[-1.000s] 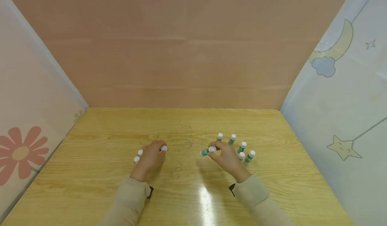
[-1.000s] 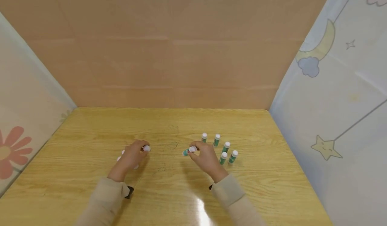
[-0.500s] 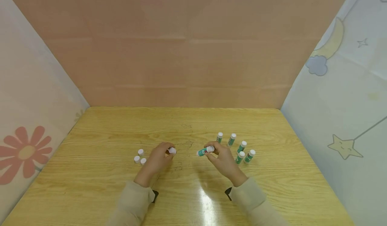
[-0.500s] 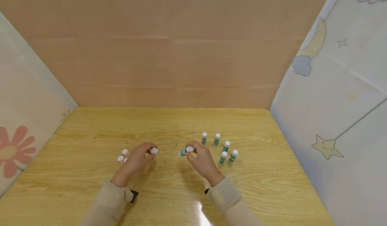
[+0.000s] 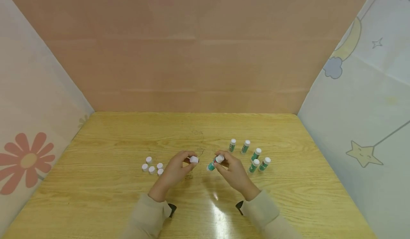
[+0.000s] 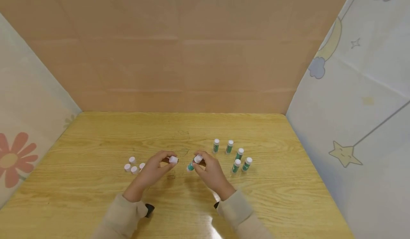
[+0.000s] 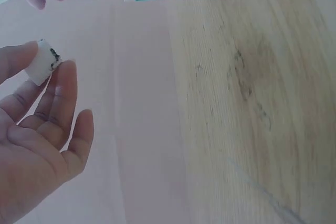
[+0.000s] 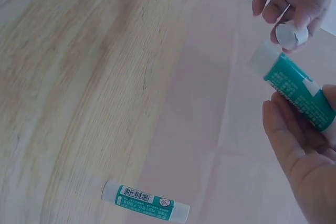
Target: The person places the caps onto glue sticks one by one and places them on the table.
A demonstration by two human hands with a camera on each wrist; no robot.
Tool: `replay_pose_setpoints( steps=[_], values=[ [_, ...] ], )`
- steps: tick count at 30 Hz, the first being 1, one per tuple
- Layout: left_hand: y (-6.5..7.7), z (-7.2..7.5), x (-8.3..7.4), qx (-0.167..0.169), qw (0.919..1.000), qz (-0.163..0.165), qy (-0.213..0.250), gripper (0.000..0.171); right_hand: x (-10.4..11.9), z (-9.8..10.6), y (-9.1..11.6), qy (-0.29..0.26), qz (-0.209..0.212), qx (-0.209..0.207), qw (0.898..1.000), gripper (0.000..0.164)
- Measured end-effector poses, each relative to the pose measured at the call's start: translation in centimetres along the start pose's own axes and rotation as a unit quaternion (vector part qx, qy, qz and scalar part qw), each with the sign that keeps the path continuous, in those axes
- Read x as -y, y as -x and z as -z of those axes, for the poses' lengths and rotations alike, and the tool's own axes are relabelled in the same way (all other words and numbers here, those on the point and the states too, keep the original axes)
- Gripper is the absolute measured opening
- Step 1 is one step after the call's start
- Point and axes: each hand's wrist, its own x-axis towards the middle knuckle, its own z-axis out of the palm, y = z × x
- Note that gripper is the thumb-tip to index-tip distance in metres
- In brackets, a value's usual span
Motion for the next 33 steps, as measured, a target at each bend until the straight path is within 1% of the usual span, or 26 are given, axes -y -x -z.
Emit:
replay_pose_setpoints(
  steps=[5,8,16,22,27,29,33],
  values=[
    [0.0,-0.2,-0.1,0.013,0.999,-0.007,0.042,0.023,2.2,0.1,0.2,0.01,-0.011,0.005,1.0,0.028],
    [0.1,-0.3,-0.1,0.02,0.9981,-0.01,0.058,0.024,2.7,0.0,0.3,0.009,-0.019,0.006,1.0,0.029],
    [0.3,-0.4,-0.2,0.017,0.9961,-0.007,0.086,0.027,2.5,-0.2,0.5,0.005,0.019,0.01,1.0,0.031],
    [0.3,-0.5,-0.5,0.012,0.995,-0.006,0.099,0.028,2.7,-0.4,0.5,0.004,0.025,0.018,1.0,0.031],
    [0.3,-0.5,-0.9,0.016,0.9941,-0.007,0.107,0.027,2.8,-0.5,0.6,0.002,0.03,0.022,0.999,0.029],
    [0.4,-0.4,-1.4,0.017,0.9933,-0.002,0.114,0.026,2.8,-0.6,0.7,0.003,0.033,0.025,0.999,0.028],
    [0.8,0.2,-3.4,0.022,0.9918,0.0,0.126,0.024,2.7,-0.7,0.7,0.007,0.042,0.032,0.999,0.027]
  ],
)
